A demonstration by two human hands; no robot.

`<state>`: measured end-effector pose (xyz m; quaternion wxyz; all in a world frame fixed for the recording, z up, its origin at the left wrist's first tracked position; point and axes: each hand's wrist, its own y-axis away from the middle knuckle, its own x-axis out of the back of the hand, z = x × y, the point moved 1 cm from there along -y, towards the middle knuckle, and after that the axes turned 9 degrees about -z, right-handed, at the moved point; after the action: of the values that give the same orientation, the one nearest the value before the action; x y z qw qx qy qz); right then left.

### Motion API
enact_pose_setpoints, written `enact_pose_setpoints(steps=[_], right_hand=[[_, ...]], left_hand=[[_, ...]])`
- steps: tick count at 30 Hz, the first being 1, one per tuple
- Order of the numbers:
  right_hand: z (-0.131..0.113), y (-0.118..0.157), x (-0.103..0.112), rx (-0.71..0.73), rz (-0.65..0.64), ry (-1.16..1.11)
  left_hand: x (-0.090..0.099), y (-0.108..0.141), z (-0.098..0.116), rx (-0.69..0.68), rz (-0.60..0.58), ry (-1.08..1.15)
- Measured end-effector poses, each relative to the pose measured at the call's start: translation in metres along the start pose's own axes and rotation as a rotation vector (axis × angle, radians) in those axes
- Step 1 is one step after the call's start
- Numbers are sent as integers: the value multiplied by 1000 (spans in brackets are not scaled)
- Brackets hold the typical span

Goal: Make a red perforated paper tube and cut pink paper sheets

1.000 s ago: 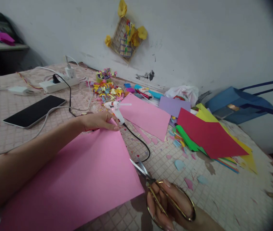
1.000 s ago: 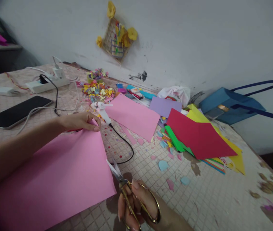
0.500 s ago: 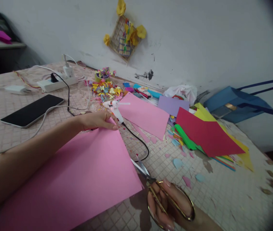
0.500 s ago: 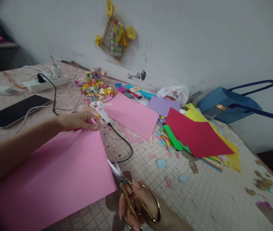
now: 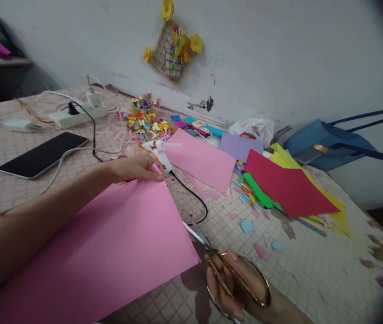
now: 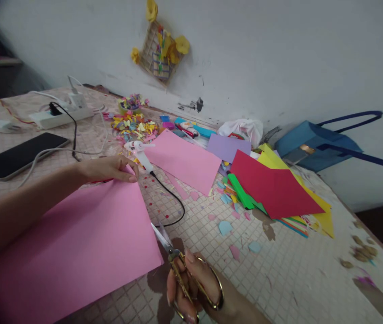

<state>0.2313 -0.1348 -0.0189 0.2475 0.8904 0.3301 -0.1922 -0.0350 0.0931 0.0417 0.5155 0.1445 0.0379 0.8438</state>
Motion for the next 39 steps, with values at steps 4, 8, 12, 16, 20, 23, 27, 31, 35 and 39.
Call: enact_pose_setpoints(steps=[4,8,12,16,20,23,27,31,35,39], right_hand=[[-2,2,-1,12,-10,7],[0,5,2,45,-11,9],[-1,8,0,51,4,35],[-7,10,-6,42,34,90],[-9,10,-9,24,16,98],[-10,10,-9,24,22,90],[-11,9,-10,32,10,143],[-12,6,-9,23,20,153],[-13,2,-11,19,53,141],[-16,-3,-17,26,72,112]], left_hand=[[-1,0,2,2,15,-20],[-1,-1,3,-10,13,-13],[0,-1,1,-8,13,-24],[0,-1,-1,17,8,-22],[0,0,-1,21,7,-16],[0,0,0,10,7,-24],[-3,-1,2,-24,-6,-62],[-5,-2,3,-41,-13,-90],[-5,-3,2,-46,-13,-118],[-6,-2,3,-48,-13,-119]])
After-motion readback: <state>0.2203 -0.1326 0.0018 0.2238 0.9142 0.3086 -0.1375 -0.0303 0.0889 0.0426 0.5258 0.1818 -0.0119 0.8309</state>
